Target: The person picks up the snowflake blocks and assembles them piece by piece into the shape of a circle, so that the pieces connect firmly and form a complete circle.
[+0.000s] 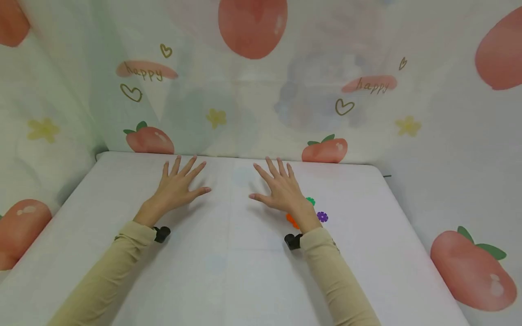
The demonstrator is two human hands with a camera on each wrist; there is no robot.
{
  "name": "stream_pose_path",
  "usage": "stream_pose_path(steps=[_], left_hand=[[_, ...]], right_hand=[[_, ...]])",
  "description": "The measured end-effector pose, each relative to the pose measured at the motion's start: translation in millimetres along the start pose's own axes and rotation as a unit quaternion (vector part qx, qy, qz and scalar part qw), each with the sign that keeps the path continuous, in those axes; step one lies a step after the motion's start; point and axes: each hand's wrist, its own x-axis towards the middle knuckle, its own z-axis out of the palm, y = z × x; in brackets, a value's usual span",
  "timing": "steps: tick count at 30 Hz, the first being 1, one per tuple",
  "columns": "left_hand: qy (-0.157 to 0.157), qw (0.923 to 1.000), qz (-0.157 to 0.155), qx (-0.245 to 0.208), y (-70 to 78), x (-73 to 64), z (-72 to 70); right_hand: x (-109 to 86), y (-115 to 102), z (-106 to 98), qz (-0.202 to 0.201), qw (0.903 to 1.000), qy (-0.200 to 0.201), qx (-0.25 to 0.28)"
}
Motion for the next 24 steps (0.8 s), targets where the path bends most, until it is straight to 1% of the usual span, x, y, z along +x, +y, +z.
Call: stream_pose_path(steps=[6, 9, 13, 15, 18, 21, 24], left_hand=[[-0.007, 1.0, 0.002, 0.003, 3.4, 2.7, -0.6], [-0.007, 0.9999, 0.009, 0.007, 6.5, 4.0, -0.3], [-0.006, 0.9994, 0.034, -0.001, 17.0, 9.4, 3.8], [-0.006, 0.9987, 0.049, -0.014, 26.3, 14.1, 7.9], [-0.008, 0.9961, 0.074, -0.048, 45.5, 22.2, 15.8], [-0.018, 0.9912, 0.1, -0.085, 70.3, 30.1, 25.1], [-0.036, 0.9868, 0.121, -0.101, 99.0, 38.1, 32.2]], right_hand=[[-4.6, 2, -3, 0.004, 1.0, 0.002, -0.004], [-8.4, 5, -5, -0.001, 0.9999, 0.009, 0.015], [-16.9, 13, -5, -0.02, 0.9982, 0.026, 0.051], [-23.5, 20, -6, -0.025, 0.9966, 0.036, 0.07], [-36.5, 30, -7, -0.011, 0.9942, 0.033, 0.102], [-49.6, 40, -9, 0.019, 0.9903, 0.011, 0.137], [-61.0, 48, -11, 0.044, 0.9851, -0.006, 0.166]])
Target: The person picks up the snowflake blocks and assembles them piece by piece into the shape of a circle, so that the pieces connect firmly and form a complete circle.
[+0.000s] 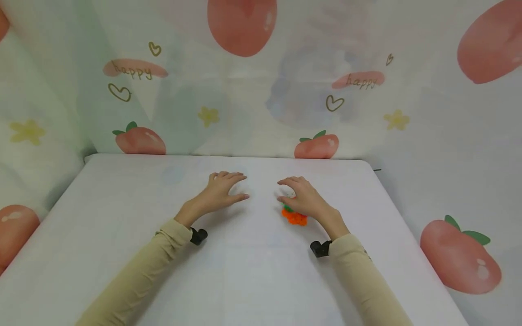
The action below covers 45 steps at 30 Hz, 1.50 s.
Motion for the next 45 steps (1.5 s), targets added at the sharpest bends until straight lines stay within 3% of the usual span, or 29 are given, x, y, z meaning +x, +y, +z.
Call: stream_pose_path(steps=[6, 12, 17, 20, 26, 34, 41, 45], left_hand=[[-0.038, 0.9986, 0.027, -0.025, 44.7, 28.2, 19.2], [-0.074, 0.9949, 0.037, -0.058, 63.7, 48.8, 33.1], [-0.1, 0.9881, 0.02, -0.116, 68.6, 58.2, 40.5], [-0.11, 0.9862, 0.003, -0.124, 71.9, 61.2, 44.9], [-0.113, 0.9903, -0.017, -0.078, 81.9, 67.0, 51.9], [-0.101, 0.9945, 0.007, -0.025, 87.5, 68.9, 59.7], [-0.09, 0.9863, 0.041, -0.132, 71.3, 60.9, 52.5], [-0.075, 0.9797, 0.03, -0.183, 61.8, 52.2, 42.6]], right_hand=[[-15.4, 13, -7, -0.012, 0.9996, 0.004, 0.024], [-22.5, 21, -9, -0.004, 0.9997, -0.001, 0.023], [-26.8, 27, -8, 0.016, 0.9996, -0.02, 0.012], [-29.6, 30, -8, 0.038, 0.9985, -0.038, 0.012], [-32.7, 34, -5, 0.059, 0.997, -0.048, 0.013], [-37.0, 34, -5, 0.071, 0.9963, -0.045, 0.016], [-38.6, 36, -4, 0.049, 0.9986, -0.018, 0.007], [-38.2, 32, -4, 0.04, 0.999, 0.006, 0.02]])
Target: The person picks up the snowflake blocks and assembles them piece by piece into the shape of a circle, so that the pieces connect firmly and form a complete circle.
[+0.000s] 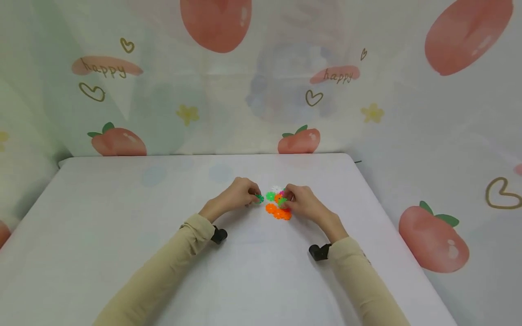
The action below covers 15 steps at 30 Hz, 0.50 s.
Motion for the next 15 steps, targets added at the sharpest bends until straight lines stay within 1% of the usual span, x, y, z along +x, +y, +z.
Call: stream_pose_path(steps=[3, 8, 11, 15], left_hand=[[0.021, 0.9989, -0.019, -0.037, -7.1, -15.2, -11.3], [0.076, 0.9945, -0.034, -0.064, -22.7, -46.2, -25.3], [0.108, 0.9876, -0.05, -0.102, -32.0, -65.2, -31.6], [0.144, 0.9749, -0.076, -0.152, -41.4, -87.6, -39.3]], right_hand=[[5.8, -6, 6, -0.001, 0.9995, 0.009, 0.031], [17.1, -19, 16, 0.001, 0.9971, 0.013, 0.076], [23.4, -31, 21, 0.007, 0.9949, 0.011, 0.1], [32.1, -47, 27, 0.008, 0.9896, 0.003, 0.144]])
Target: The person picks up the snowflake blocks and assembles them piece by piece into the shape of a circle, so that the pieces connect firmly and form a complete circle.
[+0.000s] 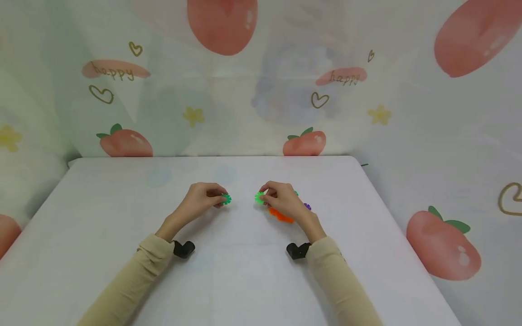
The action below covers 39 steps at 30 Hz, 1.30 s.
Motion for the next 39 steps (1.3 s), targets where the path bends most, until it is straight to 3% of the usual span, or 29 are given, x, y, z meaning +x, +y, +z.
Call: stream_pose_path(steps=[6, 14, 22, 32, 39], left_hand=[[0.036, 0.9991, -0.006, -0.019, -12.1, -13.7, -13.6], [0.062, 0.9973, 0.0, -0.04, -18.9, -19.3, -15.9], [0.058, 0.9971, 0.012, -0.047, -17.6, -17.8, -16.2], [0.064, 0.9978, 0.014, 0.004, -12.3, -21.9, -21.4], [0.086, 0.995, 0.04, 0.032, -9.9, -25.3, -26.0]], right_hand=[[13.5, -16, 17, -0.006, 0.9987, -0.006, 0.049], [31.4, -29, 43, -0.018, 0.995, -0.015, 0.097], [40.8, -39, 54, -0.027, 0.9898, -0.028, 0.137], [46.1, -42, 62, 0.005, 0.9845, -0.048, 0.169], [52.5, -51, 66, -0.003, 0.9824, -0.052, 0.179]])
